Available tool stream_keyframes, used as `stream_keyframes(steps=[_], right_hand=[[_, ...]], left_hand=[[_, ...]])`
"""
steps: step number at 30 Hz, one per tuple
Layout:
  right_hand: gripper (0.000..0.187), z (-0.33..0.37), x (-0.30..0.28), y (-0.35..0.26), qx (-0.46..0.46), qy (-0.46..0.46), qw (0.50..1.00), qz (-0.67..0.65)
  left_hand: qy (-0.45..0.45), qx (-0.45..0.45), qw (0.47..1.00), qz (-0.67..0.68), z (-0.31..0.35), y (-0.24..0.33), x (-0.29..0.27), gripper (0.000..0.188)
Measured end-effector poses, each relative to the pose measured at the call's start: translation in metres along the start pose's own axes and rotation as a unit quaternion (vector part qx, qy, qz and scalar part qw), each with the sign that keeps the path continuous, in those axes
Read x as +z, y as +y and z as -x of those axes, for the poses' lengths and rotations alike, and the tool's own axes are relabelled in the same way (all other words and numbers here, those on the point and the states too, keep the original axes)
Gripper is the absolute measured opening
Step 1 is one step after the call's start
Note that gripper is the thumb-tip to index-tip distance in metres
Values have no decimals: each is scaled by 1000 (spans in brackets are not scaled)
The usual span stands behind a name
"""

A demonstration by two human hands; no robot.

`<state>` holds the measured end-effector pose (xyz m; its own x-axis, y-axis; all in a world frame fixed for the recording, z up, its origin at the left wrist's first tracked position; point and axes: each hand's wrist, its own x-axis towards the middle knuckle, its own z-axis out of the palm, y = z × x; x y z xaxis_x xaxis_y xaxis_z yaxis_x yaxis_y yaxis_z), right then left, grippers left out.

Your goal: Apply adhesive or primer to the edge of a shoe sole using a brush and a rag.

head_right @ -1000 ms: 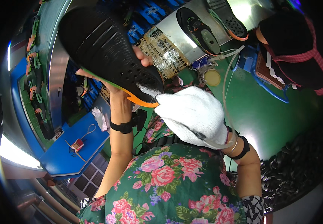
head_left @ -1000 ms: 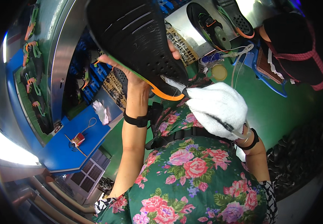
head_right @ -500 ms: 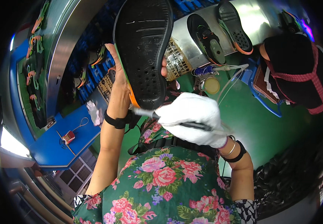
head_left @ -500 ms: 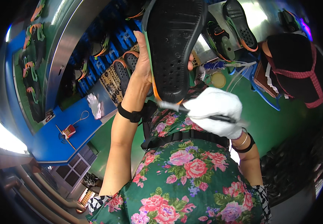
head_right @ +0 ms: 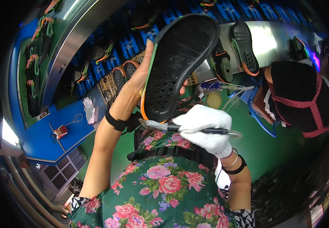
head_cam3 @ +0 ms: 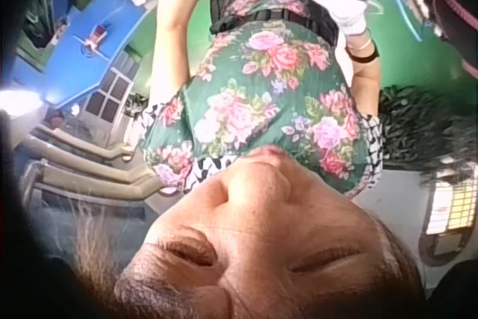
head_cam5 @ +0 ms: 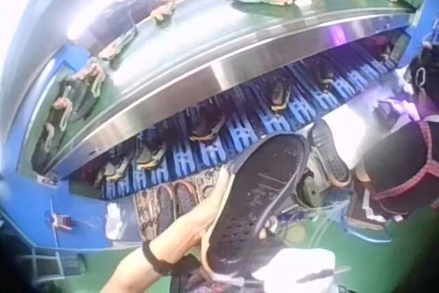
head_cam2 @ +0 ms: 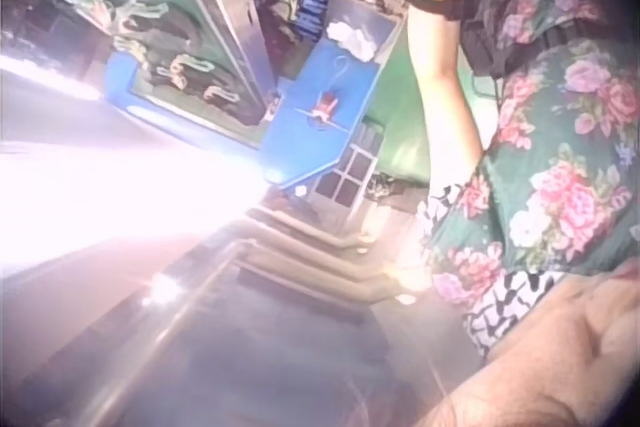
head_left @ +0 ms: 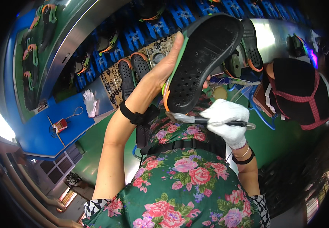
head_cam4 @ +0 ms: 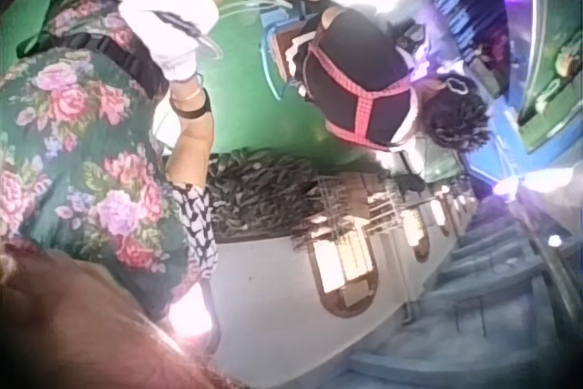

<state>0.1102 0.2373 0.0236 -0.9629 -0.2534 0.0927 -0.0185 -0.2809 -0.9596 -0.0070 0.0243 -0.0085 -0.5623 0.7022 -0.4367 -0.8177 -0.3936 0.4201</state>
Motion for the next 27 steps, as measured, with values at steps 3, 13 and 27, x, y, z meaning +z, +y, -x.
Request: stream_keyframes(steps=[3, 13, 27], right_hand=[[12, 1, -5, 4, -25, 29, 997, 70], [13, 6, 4, 6, -67, 41, 977, 199], [29, -23, 3, -14, -149, -204, 940, 231]], left_hand=[[34, -10, 998, -42, 3, 3, 8, 97], [60, -44, 995, -69, -1, 4, 14, 91], [3, -99, 994, -53, 1, 6, 5, 88]])
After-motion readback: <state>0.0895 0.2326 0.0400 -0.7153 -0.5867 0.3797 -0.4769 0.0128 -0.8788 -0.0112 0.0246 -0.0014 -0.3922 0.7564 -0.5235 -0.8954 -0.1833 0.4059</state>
